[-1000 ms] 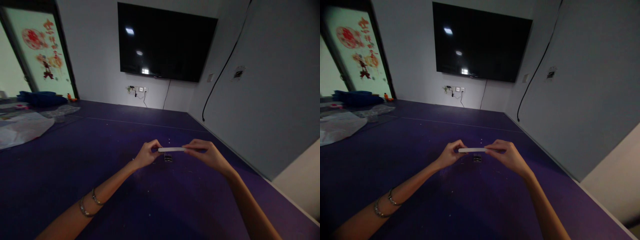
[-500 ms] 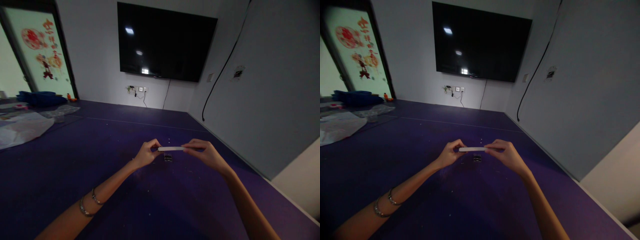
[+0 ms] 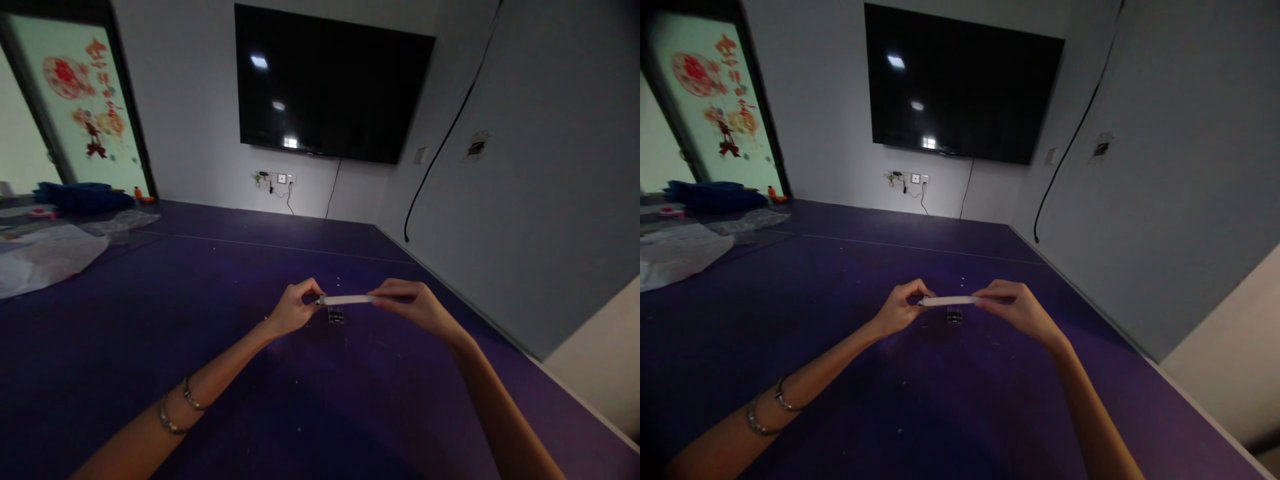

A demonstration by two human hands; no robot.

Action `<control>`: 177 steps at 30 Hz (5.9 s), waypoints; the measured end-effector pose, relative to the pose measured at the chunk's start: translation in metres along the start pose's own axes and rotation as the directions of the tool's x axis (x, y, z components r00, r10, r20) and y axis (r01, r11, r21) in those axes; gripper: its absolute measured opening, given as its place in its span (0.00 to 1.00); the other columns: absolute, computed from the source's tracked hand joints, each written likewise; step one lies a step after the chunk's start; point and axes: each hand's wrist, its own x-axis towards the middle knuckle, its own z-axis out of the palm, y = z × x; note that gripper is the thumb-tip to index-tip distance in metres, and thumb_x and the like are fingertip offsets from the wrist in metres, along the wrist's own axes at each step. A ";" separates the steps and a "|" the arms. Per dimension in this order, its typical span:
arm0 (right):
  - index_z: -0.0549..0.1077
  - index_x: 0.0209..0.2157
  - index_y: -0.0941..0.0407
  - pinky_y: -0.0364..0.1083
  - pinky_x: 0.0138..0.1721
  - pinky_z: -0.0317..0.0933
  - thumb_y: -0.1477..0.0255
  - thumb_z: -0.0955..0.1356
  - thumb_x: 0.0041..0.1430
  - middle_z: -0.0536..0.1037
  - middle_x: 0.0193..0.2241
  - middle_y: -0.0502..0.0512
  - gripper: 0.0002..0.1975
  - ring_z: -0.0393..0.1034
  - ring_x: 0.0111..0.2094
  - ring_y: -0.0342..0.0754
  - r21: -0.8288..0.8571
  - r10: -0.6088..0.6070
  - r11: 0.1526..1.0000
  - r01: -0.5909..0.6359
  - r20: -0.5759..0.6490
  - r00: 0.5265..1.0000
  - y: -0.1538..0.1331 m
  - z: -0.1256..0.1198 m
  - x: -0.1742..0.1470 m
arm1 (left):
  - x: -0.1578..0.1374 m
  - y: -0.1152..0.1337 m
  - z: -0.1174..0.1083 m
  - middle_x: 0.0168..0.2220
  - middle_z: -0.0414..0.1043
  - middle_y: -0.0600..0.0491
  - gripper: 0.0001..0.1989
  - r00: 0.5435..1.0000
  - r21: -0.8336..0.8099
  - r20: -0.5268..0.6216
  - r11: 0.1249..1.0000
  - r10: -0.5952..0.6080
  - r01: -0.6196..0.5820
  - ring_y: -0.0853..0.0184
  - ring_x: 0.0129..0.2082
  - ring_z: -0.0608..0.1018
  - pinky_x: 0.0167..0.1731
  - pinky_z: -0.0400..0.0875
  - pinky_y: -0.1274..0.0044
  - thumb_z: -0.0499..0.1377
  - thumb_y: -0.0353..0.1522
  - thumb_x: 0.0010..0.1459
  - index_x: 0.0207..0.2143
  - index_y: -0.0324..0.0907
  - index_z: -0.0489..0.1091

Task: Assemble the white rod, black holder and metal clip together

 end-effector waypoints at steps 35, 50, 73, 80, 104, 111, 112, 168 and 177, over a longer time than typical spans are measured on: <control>0.78 0.36 0.57 0.43 0.22 0.58 0.60 0.68 0.48 0.79 0.26 0.56 0.18 0.65 0.21 0.44 0.136 0.269 0.962 -0.238 -0.303 0.914 0.017 0.016 0.007 | -0.003 -0.004 0.008 0.19 0.63 0.61 0.09 0.971 -0.273 -0.036 0.937 -0.236 0.218 0.78 0.14 0.63 0.16 0.56 0.84 0.57 0.33 0.51 0.25 0.41 0.58; 0.68 0.51 0.56 0.40 0.18 0.48 0.61 0.68 0.49 0.68 0.24 0.48 0.27 0.54 0.17 0.36 0.602 0.419 0.747 -0.281 -0.099 0.903 0.014 0.050 0.008 | 0.002 -0.018 0.009 0.20 0.53 0.60 0.18 0.936 -0.463 -0.097 0.848 -0.339 0.259 0.77 0.16 0.58 0.14 0.54 0.84 0.49 0.44 0.57 0.33 0.38 0.67; 0.68 0.50 0.53 0.38 0.14 0.44 0.61 0.69 0.48 0.65 0.24 0.48 0.26 0.49 0.15 0.35 0.694 0.505 0.592 -0.409 0.076 0.860 0.020 0.076 -0.031 | 0.002 -0.021 0.009 0.20 0.55 0.60 0.12 0.974 -0.192 -0.110 0.966 -0.197 0.173 0.74 0.19 0.59 0.20 0.54 0.81 0.49 0.38 0.59 0.32 0.39 0.66; 0.68 0.51 0.55 0.38 0.14 0.43 0.62 0.69 0.48 0.65 0.23 0.47 0.27 0.50 0.15 0.34 0.708 0.496 0.581 -0.400 0.082 0.865 0.022 0.079 -0.032 | 0.001 -0.023 0.010 0.20 0.55 0.60 0.13 0.978 -0.154 -0.099 0.974 -0.182 0.165 0.74 0.19 0.59 0.21 0.54 0.81 0.49 0.39 0.59 0.33 0.39 0.66; 0.67 0.52 0.55 0.38 0.14 0.42 0.64 0.72 0.44 0.66 0.23 0.47 0.31 0.50 0.14 0.34 0.820 0.528 0.446 -0.358 0.082 0.845 0.000 0.097 -0.041 | -0.002 -0.023 0.016 0.26 0.64 0.56 0.07 0.982 -0.218 -0.124 0.969 -0.145 0.116 0.72 0.26 0.68 0.26 0.62 0.80 0.51 0.34 0.57 0.34 0.39 0.65; 0.67 0.52 0.54 0.38 0.14 0.39 0.67 0.72 0.44 0.67 0.24 0.47 0.30 0.48 0.15 0.33 0.892 0.546 0.357 -0.278 0.042 0.837 -0.005 0.104 -0.041 | -0.001 -0.024 0.019 0.25 0.65 0.57 0.04 0.983 -0.283 -0.107 0.952 -0.150 0.114 0.74 0.23 0.68 0.26 0.64 0.80 0.52 0.31 0.56 0.33 0.39 0.63; 0.66 0.52 0.54 0.38 0.15 0.40 0.67 0.72 0.45 0.67 0.24 0.47 0.30 0.49 0.15 0.33 0.898 0.539 0.351 -0.266 0.039 0.841 -0.007 0.105 -0.040 | -0.002 -0.023 0.020 0.25 0.65 0.56 0.04 0.983 -0.286 -0.104 0.951 -0.153 0.118 0.74 0.23 0.68 0.26 0.64 0.80 0.52 0.31 0.56 0.33 0.39 0.63; 0.64 0.53 0.50 0.39 0.18 0.41 0.70 0.71 0.46 0.64 0.25 0.46 0.30 0.48 0.18 0.35 0.954 0.569 0.199 -0.225 0.075 0.819 -0.036 0.135 -0.052 | -0.006 -0.016 0.027 0.23 0.68 0.56 0.08 0.980 -0.439 0.026 0.879 -0.196 0.188 0.71 0.23 0.75 0.25 0.69 0.77 0.57 0.34 0.53 0.32 0.37 0.63; 0.65 0.53 0.50 0.39 0.17 0.40 0.70 0.70 0.46 0.65 0.25 0.47 0.29 0.48 0.18 0.35 0.948 0.593 0.249 -0.197 0.011 0.805 -0.039 0.127 -0.047 | -0.002 -0.019 0.022 0.23 0.66 0.57 0.13 0.981 -0.440 0.006 0.881 -0.193 0.176 0.73 0.20 0.71 0.24 0.66 0.79 0.56 0.39 0.54 0.34 0.38 0.63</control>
